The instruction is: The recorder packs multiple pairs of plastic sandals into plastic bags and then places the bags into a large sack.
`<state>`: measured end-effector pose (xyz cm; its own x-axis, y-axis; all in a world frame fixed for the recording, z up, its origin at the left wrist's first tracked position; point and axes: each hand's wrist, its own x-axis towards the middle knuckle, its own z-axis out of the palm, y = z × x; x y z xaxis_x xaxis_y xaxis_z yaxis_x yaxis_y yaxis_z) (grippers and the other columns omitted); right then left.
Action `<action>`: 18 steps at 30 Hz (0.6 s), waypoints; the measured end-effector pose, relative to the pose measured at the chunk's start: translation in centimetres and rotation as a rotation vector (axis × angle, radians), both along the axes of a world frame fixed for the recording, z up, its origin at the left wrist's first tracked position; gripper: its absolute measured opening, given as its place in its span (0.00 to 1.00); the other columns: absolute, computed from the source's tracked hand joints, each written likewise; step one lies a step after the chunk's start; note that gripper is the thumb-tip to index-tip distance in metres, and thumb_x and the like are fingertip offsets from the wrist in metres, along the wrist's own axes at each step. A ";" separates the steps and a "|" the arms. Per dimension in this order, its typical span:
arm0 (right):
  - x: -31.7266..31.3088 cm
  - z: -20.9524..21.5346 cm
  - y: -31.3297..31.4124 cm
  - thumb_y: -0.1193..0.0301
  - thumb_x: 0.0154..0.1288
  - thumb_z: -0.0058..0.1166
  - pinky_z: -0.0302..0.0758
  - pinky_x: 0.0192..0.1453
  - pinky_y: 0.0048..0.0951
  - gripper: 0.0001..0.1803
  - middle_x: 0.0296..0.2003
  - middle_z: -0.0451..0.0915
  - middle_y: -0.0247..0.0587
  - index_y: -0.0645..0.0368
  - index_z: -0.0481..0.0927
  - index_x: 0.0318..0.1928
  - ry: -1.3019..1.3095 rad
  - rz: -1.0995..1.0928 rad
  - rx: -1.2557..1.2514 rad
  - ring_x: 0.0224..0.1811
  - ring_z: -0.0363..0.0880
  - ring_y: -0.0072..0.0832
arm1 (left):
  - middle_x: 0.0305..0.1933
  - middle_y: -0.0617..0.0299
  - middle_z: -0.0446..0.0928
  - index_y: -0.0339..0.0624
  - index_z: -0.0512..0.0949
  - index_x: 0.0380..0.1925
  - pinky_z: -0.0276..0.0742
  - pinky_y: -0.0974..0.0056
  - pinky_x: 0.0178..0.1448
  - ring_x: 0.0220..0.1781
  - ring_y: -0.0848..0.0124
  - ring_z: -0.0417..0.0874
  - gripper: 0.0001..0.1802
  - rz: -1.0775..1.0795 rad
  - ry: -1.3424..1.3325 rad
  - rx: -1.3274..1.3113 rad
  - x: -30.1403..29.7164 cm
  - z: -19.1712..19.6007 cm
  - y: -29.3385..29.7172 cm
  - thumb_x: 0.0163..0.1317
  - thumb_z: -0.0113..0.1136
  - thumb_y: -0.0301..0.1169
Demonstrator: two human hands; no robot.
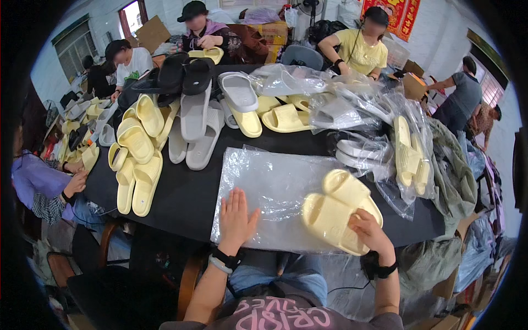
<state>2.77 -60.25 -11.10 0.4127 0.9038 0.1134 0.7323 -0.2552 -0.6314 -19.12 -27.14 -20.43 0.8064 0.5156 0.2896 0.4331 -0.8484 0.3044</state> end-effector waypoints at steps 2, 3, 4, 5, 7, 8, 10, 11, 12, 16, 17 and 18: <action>-1.2 0.0 -2.7 0.81 0.61 0.54 0.72 0.56 0.36 0.11 0.52 0.75 0.51 0.66 0.80 0.46 0.004 -0.202 0.108 0.54 0.74 0.47 | 0.74 0.39 0.56 0.28 0.57 0.69 0.39 0.46 0.79 0.77 0.51 0.53 0.42 0.024 0.065 0.091 0.1 0.1 -0.2 0.67 0.48 0.52; -1.5 -0.5 -4.1 0.80 0.63 0.54 0.71 0.57 0.35 0.11 0.53 0.75 0.52 0.67 0.79 0.46 0.040 -0.303 0.140 0.55 0.74 0.46 | 0.74 0.43 0.56 0.31 0.59 0.69 0.38 0.42 0.78 0.78 0.52 0.52 0.39 0.038 0.061 0.099 0.1 0.1 -0.4 0.68 0.47 0.49; -1.8 -0.8 -5.1 0.79 0.65 0.53 0.71 0.59 0.34 0.10 0.55 0.75 0.52 0.68 0.79 0.47 0.077 -0.405 0.172 0.56 0.74 0.44 | 0.74 0.43 0.56 0.31 0.59 0.69 0.38 0.42 0.78 0.78 0.52 0.52 0.39 0.028 0.067 0.103 0.0 0.1 -0.6 0.68 0.47 0.49; -2.4 0.3 -5.7 0.76 0.69 0.51 0.69 0.60 0.33 0.11 0.57 0.74 0.52 0.68 0.78 0.49 0.046 -0.454 0.146 0.57 0.74 0.43 | 0.75 0.44 0.56 0.33 0.58 0.70 0.38 0.41 0.78 0.78 0.51 0.52 0.37 0.020 0.096 0.130 -0.3 0.3 -0.6 0.68 0.47 0.47; -2.8 -0.8 -7.6 0.75 0.69 0.50 0.67 0.62 0.32 0.12 0.58 0.73 0.52 0.70 0.77 0.50 0.075 -0.554 0.246 0.59 0.72 0.42 | 0.75 0.46 0.57 0.35 0.58 0.70 0.37 0.39 0.77 0.78 0.51 0.52 0.35 0.007 0.129 0.165 -0.7 0.5 -0.8 0.69 0.47 0.45; -3.5 -0.5 -7.8 0.75 0.70 0.50 0.66 0.62 0.32 0.13 0.58 0.73 0.51 0.71 0.77 0.50 0.083 -0.612 0.302 0.59 0.72 0.42 | 0.75 0.48 0.57 0.38 0.59 0.70 0.37 0.38 0.77 0.78 0.51 0.52 0.34 0.017 0.153 0.125 -1.0 0.4 -0.9 0.69 0.46 0.44; -5.1 0.3 -7.6 0.76 0.69 0.49 0.66 0.63 0.32 0.13 0.58 0.73 0.51 0.71 0.77 0.50 0.052 -0.684 0.355 0.59 0.72 0.41 | 0.75 0.50 0.57 0.41 0.60 0.71 0.37 0.36 0.76 0.78 0.50 0.52 0.32 0.018 0.179 0.095 -1.2 0.5 -0.9 0.70 0.44 0.43; -6.1 0.9 -7.1 0.76 0.69 0.49 0.65 0.63 0.32 0.13 0.58 0.73 0.51 0.71 0.77 0.50 0.018 -0.748 0.400 0.59 0.71 0.41 | 0.75 0.50 0.57 0.43 0.60 0.71 0.37 0.36 0.76 0.78 0.50 0.52 0.32 0.053 0.197 0.107 -1.2 0.5 -1.0 0.70 0.44 0.43; -7.2 1.8 -6.3 0.76 0.69 0.49 0.65 0.63 0.32 0.13 0.58 0.73 0.51 0.71 0.77 0.50 0.026 -0.758 0.405 0.59 0.71 0.41 | 0.75 0.51 0.58 0.44 0.61 0.70 0.38 0.35 0.76 0.78 0.49 0.52 0.31 0.086 0.216 0.121 -1.2 0.6 -1.1 0.70 0.43 0.44; -10.9 4.6 -1.1 0.80 0.51 0.54 0.68 0.47 0.32 0.05 0.44 0.71 0.52 0.65 0.74 0.31 -0.083 -0.506 0.547 0.42 0.71 0.43 | 0.75 0.51 0.57 0.44 0.62 0.70 0.37 0.35 0.76 0.77 0.49 0.52 0.31 0.068 0.199 0.112 -0.6 0.4 -1.4 0.70 0.43 0.44; -11.9 4.9 0.5 0.81 0.48 0.57 0.70 0.46 0.35 0.07 0.45 0.71 0.52 0.62 0.75 0.30 0.006 -0.408 0.517 0.44 0.72 0.46 | 0.74 0.50 0.58 0.43 0.62 0.70 0.39 0.33 0.75 0.77 0.48 0.53 0.32 0.073 0.208 0.155 -0.7 0.2 -1.4 0.70 0.43 0.46; -12.1 5.0 2.5 0.81 0.47 0.58 0.73 0.46 0.38 0.09 0.44 0.72 0.51 0.59 0.78 0.32 -0.139 -0.271 0.521 0.47 0.73 0.46 | 0.74 0.50 0.60 0.42 0.63 0.69 0.41 0.32 0.74 0.77 0.48 0.53 0.32 0.071 0.212 0.196 -0.6 0.1 -1.5 0.70 0.42 0.48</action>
<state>-9.29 -57.73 -6.09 0.5701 0.5795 0.5824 0.7691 -0.1271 -0.6264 -19.75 -28.67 -20.35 0.8236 0.5234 0.2186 0.5297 -0.8475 0.0339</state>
